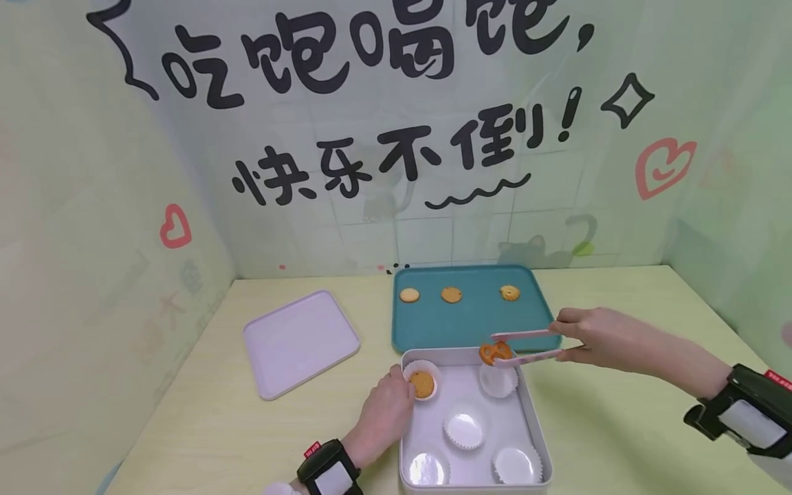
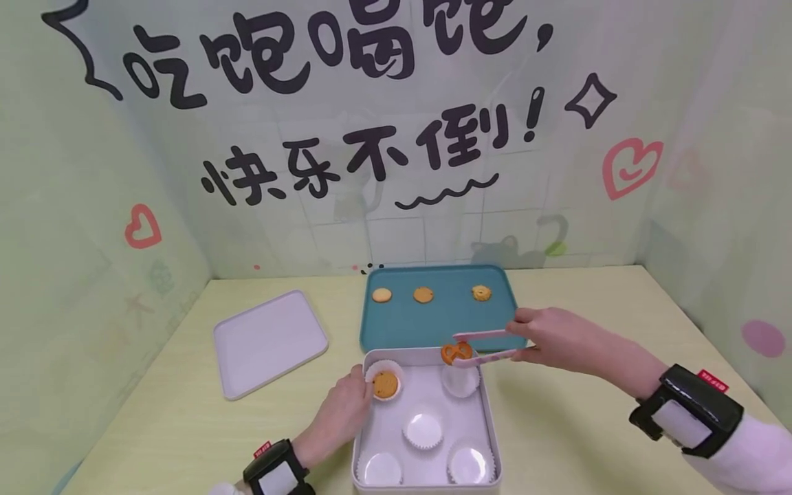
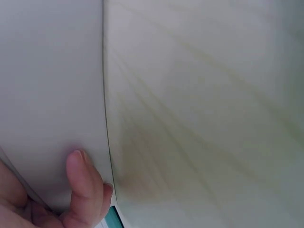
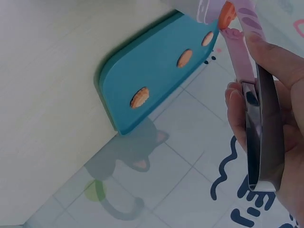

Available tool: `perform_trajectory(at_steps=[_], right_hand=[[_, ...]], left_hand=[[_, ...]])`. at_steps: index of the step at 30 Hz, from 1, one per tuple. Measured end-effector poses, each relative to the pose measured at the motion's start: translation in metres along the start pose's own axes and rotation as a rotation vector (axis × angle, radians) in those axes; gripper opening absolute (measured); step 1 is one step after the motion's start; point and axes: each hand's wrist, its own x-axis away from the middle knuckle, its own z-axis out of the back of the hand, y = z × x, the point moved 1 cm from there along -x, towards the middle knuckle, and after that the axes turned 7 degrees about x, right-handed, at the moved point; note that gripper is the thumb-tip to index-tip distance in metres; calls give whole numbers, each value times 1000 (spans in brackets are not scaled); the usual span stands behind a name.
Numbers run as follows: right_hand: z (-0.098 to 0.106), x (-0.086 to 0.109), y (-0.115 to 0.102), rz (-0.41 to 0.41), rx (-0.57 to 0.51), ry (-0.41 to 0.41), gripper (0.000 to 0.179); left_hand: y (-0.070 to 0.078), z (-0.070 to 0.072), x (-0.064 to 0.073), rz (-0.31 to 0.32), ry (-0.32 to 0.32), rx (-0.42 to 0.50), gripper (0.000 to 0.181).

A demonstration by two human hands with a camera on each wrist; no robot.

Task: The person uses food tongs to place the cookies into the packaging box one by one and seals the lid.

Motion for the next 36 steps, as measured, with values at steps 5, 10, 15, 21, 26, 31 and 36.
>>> perform_trajectory(at_steps=[5, 10, 15, 21, 26, 31, 36], right_hand=[[5, -3, -12, -20, 35, -120, 31], [9, -17, -25, -35, 119, -239, 28], [7, -30, -33, -26, 224, -286, 26], [-1, -37, -37, -19, 269, -309, 27], [-4, -41, -39, -20, 291, -332, 28], [-6, -44, -42, -11, 323, -344, 27], [-6, -45, -43, -6, 330, -344, 30]], left_hand=[[0, 0, 0, -13, 10, -15, 15], [0, 0, 0, 7, 10, 1, 15], [0, 1, 0, 6, 7, 8, 16], [0, 2, 1, 30, -13, 40, 16], [0, 2, 1, 18, -9, 43, 15], [1, 2, 1, 9, -1, 37, 15], [0, 0, 1, 2, 3, 22, 15]])
